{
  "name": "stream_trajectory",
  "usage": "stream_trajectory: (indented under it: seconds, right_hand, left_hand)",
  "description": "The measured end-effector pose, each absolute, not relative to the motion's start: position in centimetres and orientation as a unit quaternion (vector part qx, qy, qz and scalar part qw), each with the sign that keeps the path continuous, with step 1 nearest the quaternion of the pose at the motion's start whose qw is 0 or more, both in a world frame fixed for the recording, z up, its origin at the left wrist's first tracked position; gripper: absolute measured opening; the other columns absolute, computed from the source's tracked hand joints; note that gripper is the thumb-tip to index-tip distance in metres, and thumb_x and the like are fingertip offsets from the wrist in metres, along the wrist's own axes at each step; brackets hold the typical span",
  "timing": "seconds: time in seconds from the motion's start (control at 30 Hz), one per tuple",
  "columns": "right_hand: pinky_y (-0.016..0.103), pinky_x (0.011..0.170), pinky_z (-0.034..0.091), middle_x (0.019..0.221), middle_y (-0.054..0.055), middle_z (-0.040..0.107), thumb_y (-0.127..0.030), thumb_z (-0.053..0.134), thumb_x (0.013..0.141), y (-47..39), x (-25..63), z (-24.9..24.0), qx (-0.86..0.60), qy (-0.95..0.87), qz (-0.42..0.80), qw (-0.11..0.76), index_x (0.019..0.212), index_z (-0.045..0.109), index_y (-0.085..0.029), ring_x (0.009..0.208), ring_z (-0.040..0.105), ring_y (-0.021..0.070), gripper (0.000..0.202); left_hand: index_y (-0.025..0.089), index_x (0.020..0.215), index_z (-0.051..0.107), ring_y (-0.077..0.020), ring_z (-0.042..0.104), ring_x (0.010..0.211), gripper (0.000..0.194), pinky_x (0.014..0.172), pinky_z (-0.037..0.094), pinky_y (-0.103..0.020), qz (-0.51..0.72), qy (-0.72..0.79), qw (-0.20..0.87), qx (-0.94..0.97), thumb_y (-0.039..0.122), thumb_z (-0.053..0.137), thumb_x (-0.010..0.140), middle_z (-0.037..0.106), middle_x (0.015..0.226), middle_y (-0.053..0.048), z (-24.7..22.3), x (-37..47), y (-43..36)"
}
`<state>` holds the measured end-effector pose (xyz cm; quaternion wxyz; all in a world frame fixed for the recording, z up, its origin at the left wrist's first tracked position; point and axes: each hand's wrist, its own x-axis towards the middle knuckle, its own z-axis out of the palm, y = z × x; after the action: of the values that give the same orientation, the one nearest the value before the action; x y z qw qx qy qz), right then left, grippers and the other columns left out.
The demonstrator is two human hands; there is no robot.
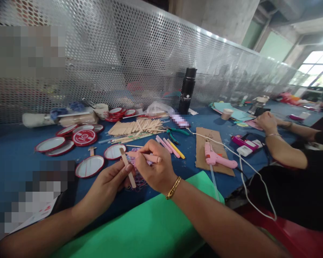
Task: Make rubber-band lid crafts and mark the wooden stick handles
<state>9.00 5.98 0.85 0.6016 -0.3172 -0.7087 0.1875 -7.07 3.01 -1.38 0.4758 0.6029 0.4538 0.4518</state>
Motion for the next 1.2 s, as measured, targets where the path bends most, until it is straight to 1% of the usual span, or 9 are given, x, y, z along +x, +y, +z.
stream_trajectory:
  seconds: [0.13, 0.33, 0.5, 0.7, 0.87, 1.03, 1.2]
  right_hand:
    - [0.027, 0.061, 0.046, 0.07, -0.001, 0.062, -0.019, 0.058, 0.087, 5.94, 8.93, 0.86, -0.303, -0.724, 0.192, 0.589, 0.076, 0.06, -0.02, 0.063, 0.058, 0.013, 0.011]
    - [0.026, 0.06, 0.045, 0.069, -0.002, 0.059, -0.018, 0.058, 0.087, 6.02, 9.02, 0.91, -0.32, -0.709, 0.18, 0.602, 0.074, 0.058, -0.02, 0.062, 0.056, 0.0123, 0.013]
    - [0.027, 0.061, 0.045, 0.071, -0.001, 0.061, -0.02, 0.058, 0.088, 6.01, 8.99, 0.81, -0.302, -0.723, 0.189, 0.592, 0.077, 0.06, -0.02, 0.064, 0.057, 0.0126, 0.011]
    - [0.027, 0.059, 0.044, 0.068, -0.002, 0.059, -0.019, 0.058, 0.088, 6.06, 8.96, 0.8, -0.326, -0.707, 0.188, 0.599, 0.074, 0.058, -0.021, 0.061, 0.056, 0.0122, 0.013]
    - [0.026, 0.06, 0.045, 0.069, -0.002, 0.061, -0.02, 0.058, 0.088, 5.98, 8.89, 0.86, -0.301, -0.726, 0.189, 0.589, 0.076, 0.06, -0.02, 0.062, 0.057, 0.0124, 0.012]
    - [0.026, 0.06, 0.044, 0.068, -0.002, 0.059, -0.019, 0.058, 0.088, 6.08, 8.95, 0.82, -0.321, -0.713, 0.178, 0.597, 0.074, 0.058, -0.02, 0.061, 0.056, 0.0122, 0.014]
    - [0.026, 0.059, 0.045, 0.069, -0.002, 0.06, -0.02, 0.058, 0.088, 6.03, 8.9, 0.78, -0.306, -0.722, 0.191, 0.59, 0.076, 0.059, -0.021, 0.062, 0.056, 0.0126, 0.012]
  left_hand:
    - [0.02, 0.068, 0.054, -0.0102, 0.04, 0.05, 0.037, 0.048, 0.03, -0.024, 0.455, 0.451, 0.469, 0.608, 0.047, 0.056, 0.093, 0.049, 0.056, 0.005, -1.22, -7.0, 2.94]
    - [0.02, 0.068, 0.055, -0.0111, 0.043, 0.051, 0.038, 0.049, 0.032, -0.024, 0.458, 0.447, 0.479, 0.6, 0.048, 0.057, 0.093, 0.051, 0.056, 0.005, -1.39, -7.01, 3.08]
    - [0.019, 0.068, 0.055, -0.0108, 0.042, 0.051, 0.038, 0.049, 0.032, -0.024, 0.457, 0.448, 0.471, 0.608, 0.048, 0.057, 0.093, 0.05, 0.056, 0.005, -1.35, -7.11, 2.99]
    - [0.019, 0.069, 0.056, -0.0113, 0.043, 0.052, 0.037, 0.049, 0.033, -0.024, 0.456, 0.457, 0.474, 0.599, 0.048, 0.057, 0.093, 0.049, 0.056, 0.005, -1.39, -7.06, 3.03]
    - [0.02, 0.067, 0.055, -0.011, 0.042, 0.051, 0.039, 0.049, 0.032, -0.024, 0.458, 0.45, 0.475, 0.602, 0.05, 0.057, 0.092, 0.049, 0.056, 0.005, -1.26, -6.88, 3.12]
    - [0.019, 0.068, 0.056, -0.0118, 0.044, 0.053, 0.039, 0.051, 0.034, -0.024, 0.46, 0.454, 0.473, 0.599, 0.05, 0.057, 0.092, 0.05, 0.057, 0.005, -1.14, -6.91, 3.09]
    - [0.019, 0.068, 0.056, -0.0116, 0.043, 0.052, 0.039, 0.05, 0.033, -0.025, 0.461, 0.451, 0.464, 0.607, 0.049, 0.057, 0.093, 0.05, 0.057, 0.005, -1.24, -6.97, 3.04]
